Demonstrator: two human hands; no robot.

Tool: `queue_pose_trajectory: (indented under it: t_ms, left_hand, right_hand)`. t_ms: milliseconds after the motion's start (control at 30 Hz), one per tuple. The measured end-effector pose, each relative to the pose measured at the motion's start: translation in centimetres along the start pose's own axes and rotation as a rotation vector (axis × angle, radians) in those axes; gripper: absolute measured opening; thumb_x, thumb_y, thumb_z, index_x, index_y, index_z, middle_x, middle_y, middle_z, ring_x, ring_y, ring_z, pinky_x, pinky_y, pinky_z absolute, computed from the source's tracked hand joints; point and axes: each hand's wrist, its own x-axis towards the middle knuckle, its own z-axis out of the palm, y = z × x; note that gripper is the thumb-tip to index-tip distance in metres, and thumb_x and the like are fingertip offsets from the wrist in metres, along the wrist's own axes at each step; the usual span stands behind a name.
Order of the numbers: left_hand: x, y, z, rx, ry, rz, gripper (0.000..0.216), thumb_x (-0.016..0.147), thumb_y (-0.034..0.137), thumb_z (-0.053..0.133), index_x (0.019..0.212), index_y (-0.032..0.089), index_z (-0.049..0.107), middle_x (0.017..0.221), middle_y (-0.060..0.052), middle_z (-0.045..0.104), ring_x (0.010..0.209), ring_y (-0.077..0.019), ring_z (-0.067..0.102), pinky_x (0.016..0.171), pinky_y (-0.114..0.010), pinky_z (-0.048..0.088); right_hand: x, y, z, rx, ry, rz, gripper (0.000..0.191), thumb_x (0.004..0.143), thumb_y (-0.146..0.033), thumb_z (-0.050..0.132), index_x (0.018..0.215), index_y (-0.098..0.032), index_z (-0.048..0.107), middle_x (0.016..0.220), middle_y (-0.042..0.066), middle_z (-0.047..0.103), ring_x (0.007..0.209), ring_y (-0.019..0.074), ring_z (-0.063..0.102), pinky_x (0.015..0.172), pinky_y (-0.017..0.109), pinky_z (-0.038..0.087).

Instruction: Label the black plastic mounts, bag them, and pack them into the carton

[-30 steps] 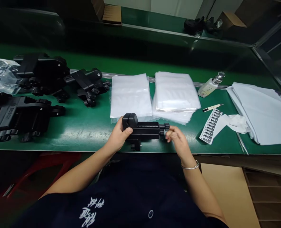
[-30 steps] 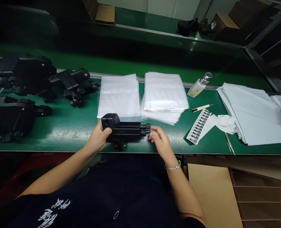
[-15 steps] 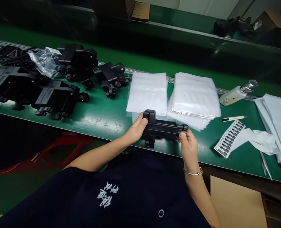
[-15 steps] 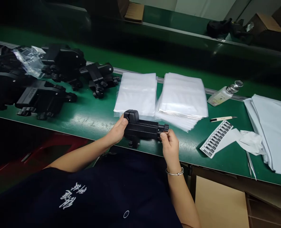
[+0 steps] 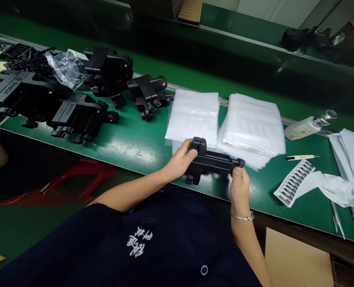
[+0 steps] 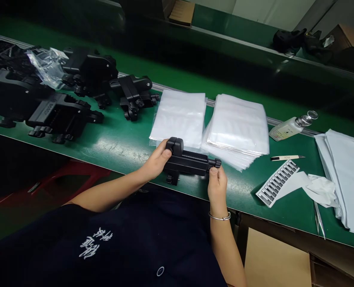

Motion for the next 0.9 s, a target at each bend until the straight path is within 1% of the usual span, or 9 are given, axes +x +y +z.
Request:
queue_pose_trajectory:
  t_ms: [133,233,300,433,567,633,733,833,900]
  left_hand:
    - [-0.1,-0.1,0.2,-0.056,0.031,-0.045,0.064,0.088,0.07,0.047,0.122,0.017,0.054,0.115,-0.01,0.063,0.109,-0.0259,0.057,0.096,-0.037,0.043]
    - [0.0,-0.2,0.5,-0.144,0.048,-0.038,0.065,0.081,0.07,0.06,0.119,0.017,0.059,0.114,-0.01,0.065,0.11,-0.0258,0.059,0.096,-0.035,0.044]
    - [0.6,0.0,0.7,-0.33,0.146,-0.171,0.055,0.082,0.065,0.063,0.108,0.017,0.064,0.101,-0.008,0.069,0.1,-0.0238,0.063,0.089,-0.033,0.049]
    - [2.7,1.1,1.0,-0.728,0.441,-0.482,0.038,0.091,0.052,0.057,0.088,0.015,0.066,0.074,-0.003,0.069,0.074,-0.0173,0.067,0.077,-0.03,0.055]
    - [3.6,2.0,1.4,-0.885,0.438,-0.546,0.039,0.098,0.047,0.047,0.087,0.015,0.066,0.072,-0.002,0.07,0.066,-0.0148,0.067,0.076,-0.029,0.056]
    - [3.3,2.1,1.9,-0.864,0.4,-0.555,0.042,0.097,0.051,0.047,0.089,0.015,0.066,0.074,-0.004,0.071,0.07,-0.0172,0.069,0.078,-0.032,0.057]
    - [2.3,2.0,2.4,-0.665,0.301,-0.429,0.046,0.089,0.059,0.057,0.101,0.015,0.067,0.092,-0.007,0.074,0.095,-0.024,0.07,0.09,-0.037,0.055]
    - [1.1,2.3,2.4,-0.387,-0.031,-0.195,0.067,0.079,0.061,0.069,0.128,0.018,0.059,0.132,-0.012,0.063,0.13,-0.0293,0.053,0.108,-0.039,0.043]
    - [0.6,2.6,2.2,-0.273,-0.306,-0.114,0.086,0.076,0.058,0.074,0.147,0.022,0.041,0.148,-0.014,0.048,0.137,-0.0312,0.045,0.11,-0.04,0.04]
  right_hand:
    - [-0.2,0.0,0.0,0.061,0.0,-0.033,0.038,0.084,-0.053,0.065,0.1,-0.018,0.068,0.092,0.006,0.068,0.088,0.0206,0.061,0.081,0.034,0.049]
    - [-0.4,-0.2,0.1,-0.006,0.058,-0.059,0.043,0.088,-0.058,0.057,0.097,-0.017,0.068,0.084,0.005,0.065,0.08,0.0197,0.06,0.078,0.034,0.049]
    - [-1.0,-0.6,0.3,-0.051,0.035,-0.128,0.05,0.094,-0.06,0.045,0.108,-0.018,0.067,0.085,0.005,0.064,0.079,0.0195,0.059,0.078,0.035,0.05]
    - [-3.0,-1.5,1.3,-0.269,-0.14,-0.488,0.048,0.1,-0.052,0.036,0.135,-0.026,0.056,0.1,0.008,0.062,0.089,0.0207,0.061,0.084,0.04,0.052]
    - [-4.7,-2.1,1.8,-0.478,-0.231,-0.828,0.04,0.1,-0.038,0.046,0.138,-0.032,0.055,0.1,0.005,0.064,0.091,0.0193,0.064,0.102,0.048,0.044]
    - [-4.7,-2.3,1.5,-0.389,-0.13,-0.753,0.044,0.099,-0.04,0.047,0.142,-0.032,0.05,0.107,0.007,0.064,0.096,0.0206,0.064,0.102,0.049,0.046]
    - [-3.5,-2.4,0.7,-0.011,-0.026,-0.346,0.062,0.093,-0.053,0.054,0.148,-0.031,0.039,0.129,0.011,0.059,0.112,0.0243,0.063,0.095,0.046,0.054]
    - [-1.9,-1.8,0.3,0.389,-0.005,0.108,0.057,0.086,-0.057,0.061,0.136,-0.031,0.049,0.121,0.008,0.066,0.099,0.02,0.068,0.082,0.039,0.06]
    - [-1.2,-1.2,0.4,0.541,0.03,0.276,0.045,0.085,-0.057,0.062,0.117,-0.027,0.06,0.107,0.005,0.072,0.091,0.0184,0.07,0.079,0.037,0.061]
